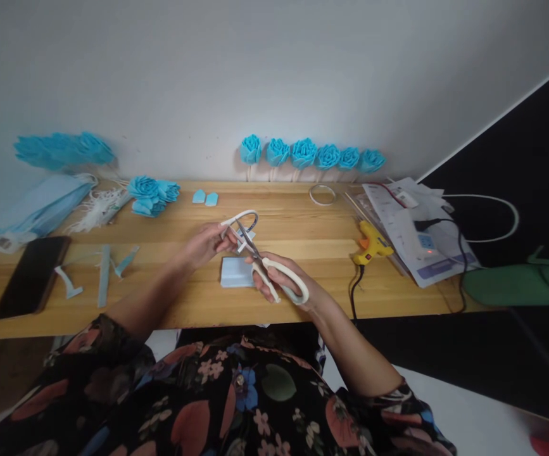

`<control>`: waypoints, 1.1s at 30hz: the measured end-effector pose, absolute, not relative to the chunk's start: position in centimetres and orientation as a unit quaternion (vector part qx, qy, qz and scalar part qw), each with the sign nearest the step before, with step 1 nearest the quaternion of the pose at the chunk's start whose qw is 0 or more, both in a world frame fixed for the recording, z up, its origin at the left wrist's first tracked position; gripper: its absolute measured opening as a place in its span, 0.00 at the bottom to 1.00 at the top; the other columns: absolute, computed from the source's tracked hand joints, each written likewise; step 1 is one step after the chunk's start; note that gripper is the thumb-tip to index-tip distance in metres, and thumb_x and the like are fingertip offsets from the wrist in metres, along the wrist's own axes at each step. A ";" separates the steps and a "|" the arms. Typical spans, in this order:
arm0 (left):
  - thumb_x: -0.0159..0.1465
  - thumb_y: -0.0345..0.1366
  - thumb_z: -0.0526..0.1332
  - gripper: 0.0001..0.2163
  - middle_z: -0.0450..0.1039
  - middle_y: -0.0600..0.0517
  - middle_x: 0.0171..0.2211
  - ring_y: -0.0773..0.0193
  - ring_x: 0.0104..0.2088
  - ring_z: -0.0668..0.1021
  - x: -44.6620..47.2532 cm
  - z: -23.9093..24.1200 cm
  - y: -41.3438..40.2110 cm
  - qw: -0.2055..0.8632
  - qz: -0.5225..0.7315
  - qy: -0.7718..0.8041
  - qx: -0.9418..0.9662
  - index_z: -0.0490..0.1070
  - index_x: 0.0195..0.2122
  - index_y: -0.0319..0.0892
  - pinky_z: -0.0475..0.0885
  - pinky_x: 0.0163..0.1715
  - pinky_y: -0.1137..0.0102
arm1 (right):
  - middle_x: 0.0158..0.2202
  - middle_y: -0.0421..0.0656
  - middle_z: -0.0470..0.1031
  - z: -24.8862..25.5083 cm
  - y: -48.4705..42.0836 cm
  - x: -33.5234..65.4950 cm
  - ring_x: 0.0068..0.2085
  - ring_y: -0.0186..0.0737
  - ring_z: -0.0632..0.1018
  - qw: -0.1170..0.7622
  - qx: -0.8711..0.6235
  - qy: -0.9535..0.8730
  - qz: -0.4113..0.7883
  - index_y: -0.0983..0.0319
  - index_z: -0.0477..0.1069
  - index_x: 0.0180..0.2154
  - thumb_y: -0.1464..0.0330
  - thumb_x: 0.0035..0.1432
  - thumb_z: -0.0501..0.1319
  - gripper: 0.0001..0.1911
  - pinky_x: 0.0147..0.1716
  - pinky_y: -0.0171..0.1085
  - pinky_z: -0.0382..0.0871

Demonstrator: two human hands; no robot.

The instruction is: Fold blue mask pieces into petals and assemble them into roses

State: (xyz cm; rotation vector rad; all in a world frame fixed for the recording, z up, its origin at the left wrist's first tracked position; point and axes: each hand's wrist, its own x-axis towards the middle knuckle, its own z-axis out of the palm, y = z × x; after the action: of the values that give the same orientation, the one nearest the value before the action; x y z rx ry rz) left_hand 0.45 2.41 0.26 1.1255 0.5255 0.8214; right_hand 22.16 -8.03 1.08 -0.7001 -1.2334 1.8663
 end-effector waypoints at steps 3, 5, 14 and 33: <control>0.59 0.56 0.63 0.22 0.60 0.56 0.12 0.70 0.18 0.66 0.5 0.1 2.4 0.724 0.369 0.248 0.528 0.77 0.25 0.38 0.62 0.24 0.71 | 0.31 0.41 0.70 1.3 -7.9 21.9 0.24 0.29 0.67 0.388 -0.274 -0.479 0.738 0.62 0.69 0.54 0.50 0.61 0.60 0.28 0.20 0.30 0.61; 0.58 0.56 0.64 0.23 0.62 0.56 0.13 0.72 0.17 0.63 0.5 0.0 2.3 0.716 0.363 0.256 0.539 0.77 0.25 0.38 0.58 0.21 0.72 | 0.30 0.40 0.70 1.4 -7.8 21.7 0.24 0.29 0.67 0.392 -0.275 -0.470 0.741 0.62 0.69 0.54 0.51 0.61 0.61 0.27 0.19 0.29 0.60; 0.61 0.54 0.63 0.21 0.64 0.57 0.16 0.73 0.19 0.64 0.3 -0.2 2.0 0.677 0.333 0.256 0.605 0.76 0.28 0.38 0.61 0.24 0.73 | 0.27 0.38 0.68 1.8 -7.2 20.6 0.21 0.28 0.64 0.403 -0.264 -0.416 0.771 0.61 0.70 0.52 0.51 0.59 0.63 0.27 0.16 0.29 0.56; 0.60 0.45 0.65 0.14 0.71 0.53 0.25 0.70 0.24 0.70 0.4 0.4 1.8 0.716 0.329 0.261 0.558 0.77 0.36 0.37 0.63 0.27 0.72 | 0.25 0.36 0.67 2.3 -8.4 20.0 0.19 0.24 0.62 0.349 -0.308 -0.456 0.759 0.64 0.72 0.51 0.54 0.57 0.66 0.27 0.15 0.27 0.53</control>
State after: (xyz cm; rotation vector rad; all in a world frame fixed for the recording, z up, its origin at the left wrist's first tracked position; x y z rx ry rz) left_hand 0.42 1.81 0.45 1.2345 0.5771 0.7287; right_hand 19.98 -8.35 2.31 -0.7981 -1.1806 1.9669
